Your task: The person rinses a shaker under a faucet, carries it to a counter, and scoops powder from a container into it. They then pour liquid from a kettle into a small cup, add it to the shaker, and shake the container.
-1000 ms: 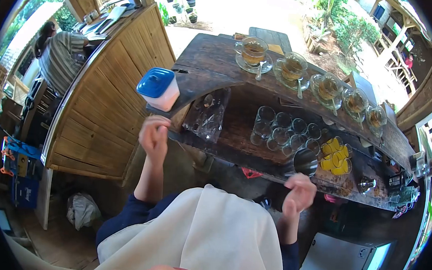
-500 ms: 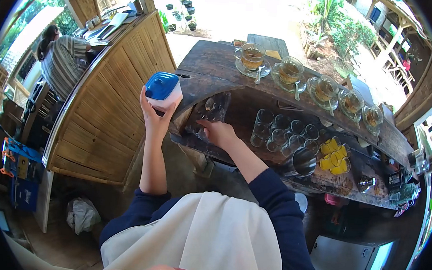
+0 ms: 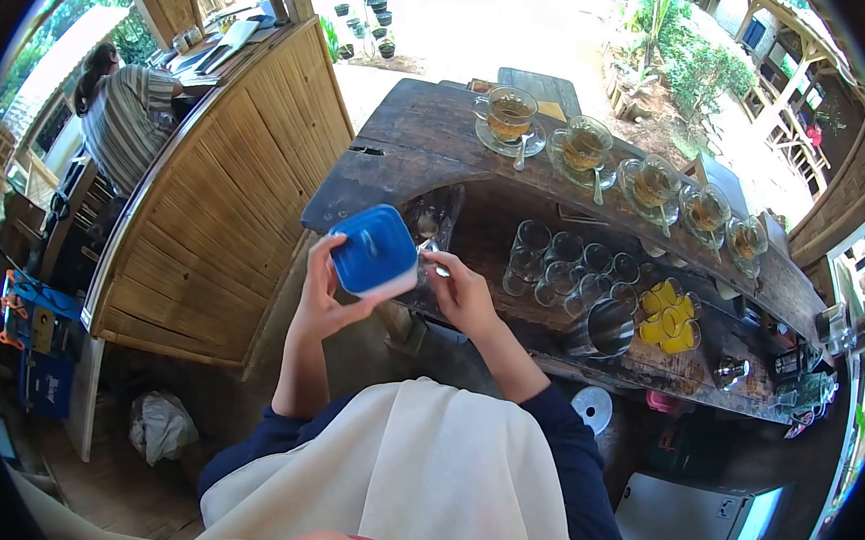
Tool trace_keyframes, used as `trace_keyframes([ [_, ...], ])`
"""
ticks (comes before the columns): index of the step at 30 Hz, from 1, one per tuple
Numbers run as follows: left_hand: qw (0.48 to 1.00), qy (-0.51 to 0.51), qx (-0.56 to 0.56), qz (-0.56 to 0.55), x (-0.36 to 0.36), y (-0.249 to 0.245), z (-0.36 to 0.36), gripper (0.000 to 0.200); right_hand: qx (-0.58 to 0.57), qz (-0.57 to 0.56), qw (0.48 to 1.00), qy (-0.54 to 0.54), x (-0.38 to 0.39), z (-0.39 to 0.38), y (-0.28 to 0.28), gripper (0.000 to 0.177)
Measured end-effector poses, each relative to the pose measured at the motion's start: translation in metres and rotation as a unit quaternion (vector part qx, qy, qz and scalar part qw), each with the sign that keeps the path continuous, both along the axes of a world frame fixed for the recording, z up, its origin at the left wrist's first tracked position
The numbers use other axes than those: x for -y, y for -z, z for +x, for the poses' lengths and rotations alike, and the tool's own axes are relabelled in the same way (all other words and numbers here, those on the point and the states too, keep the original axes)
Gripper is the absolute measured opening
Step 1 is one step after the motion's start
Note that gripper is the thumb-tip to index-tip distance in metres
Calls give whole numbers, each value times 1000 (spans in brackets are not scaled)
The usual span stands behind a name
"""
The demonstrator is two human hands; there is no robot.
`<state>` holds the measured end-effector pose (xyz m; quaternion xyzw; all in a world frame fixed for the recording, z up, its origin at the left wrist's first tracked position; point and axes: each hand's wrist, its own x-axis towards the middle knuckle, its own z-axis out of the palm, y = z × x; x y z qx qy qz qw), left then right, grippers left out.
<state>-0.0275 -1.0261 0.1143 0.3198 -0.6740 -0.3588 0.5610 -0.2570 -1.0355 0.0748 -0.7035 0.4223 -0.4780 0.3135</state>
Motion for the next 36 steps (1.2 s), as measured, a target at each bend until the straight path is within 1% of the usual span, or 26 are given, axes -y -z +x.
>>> trace_keyframes([
  [1,999,36,14,3,-2,-1,-2,89,81,25,996,-32,-8,-1,-5,36],
  [2,997,73,28,7,-4,0,-4,93,80,26,996,-29,-12,-4,-12,36],
  [4,995,93,36,18,-6,2,-7,93,170,-40,977,-121,-19,-13,-24,53],
  [5,993,109,27,26,-7,3,-9,93,182,0,969,-169,-18,-20,-24,80],
  [6,991,125,19,32,-8,4,-10,92,182,-1,969,-165,-18,-22,-25,80],
  [8,989,146,14,36,-9,11,-16,92,83,-63,978,-182,-20,-23,-31,97],
  [9,986,163,9,41,-9,10,-20,92,84,-43,981,-171,-24,-22,-33,107],
  [10,986,164,10,39,-9,8,-23,92,85,-44,981,-171,-27,-21,-33,107],
  [12,982,186,25,32,-10,2,-27,87,49,-14,994,-99,-31,-21,-32,105],
  [14,982,185,43,21,-7,1,-27,90,57,-10,994,-95,-31,-22,-33,102],
  [16,972,236,0,-2,0,-5,-28,102,55,9,994,-93,-34,-23,-40,98],
  [20,979,205,-3,-9,-2,-27,-28,107,38,-31,995,-84,-33,-22,-27,95],
  [21,978,182,98,-15,0,-33,-27,104,38,-28,996,-79,-33,-23,-27,95],
  [22,968,157,197,-21,0,-38,-28,102,38,-25,996,-74,-33,-24,-27,94],
  [23,970,152,188,-4,-1,-42,-29,94,38,-24,996,-75,-34,-24,-27,94],
  [24,970,152,188,-3,0,-39,-30,94,35,-26,997,-68,-34,-25,-26,95],
  [26,975,172,140,-19,5,-28,-32,96,32,-28,997,-61,-34,-26,-26,95],
  [27,975,173,138,-19,5,-24,-33,96,27,-36,997,-57,-34,-27,-26,94],
  [29,980,197,8,-16,6,-16,-36,97,20,-43,997,-53,-35,-29,-28,94],
  [30,980,197,6,-14,7,-10,-36,97,15,-56,997,-55,-35,-29,-31,93],
  [31,974,202,-99,20,9,-5,-35,98,10,-69,996,-58,-35,-29,-31,92],
  [32,956,203,-202,54,10,-1,-34,98,10,-66,996,-60,-36,-30,-31,92],
  [33,952,173,-239,78,11,0,-34,94,3,-79,996,-49,-36,-32,-31,93],
  [34,952,171,-240,79,11,0,-33,94,-3,-93,995,-39,-37,-33,-31,93],
  [35,918,174,-323,148,11,0,-32,87,-4,-92,995,-41,-38,-34,-34,93],
  [36,873,176,-402,214,11,1,-32,82,0,-100,994,-33,-40,-34,-42,94],
])
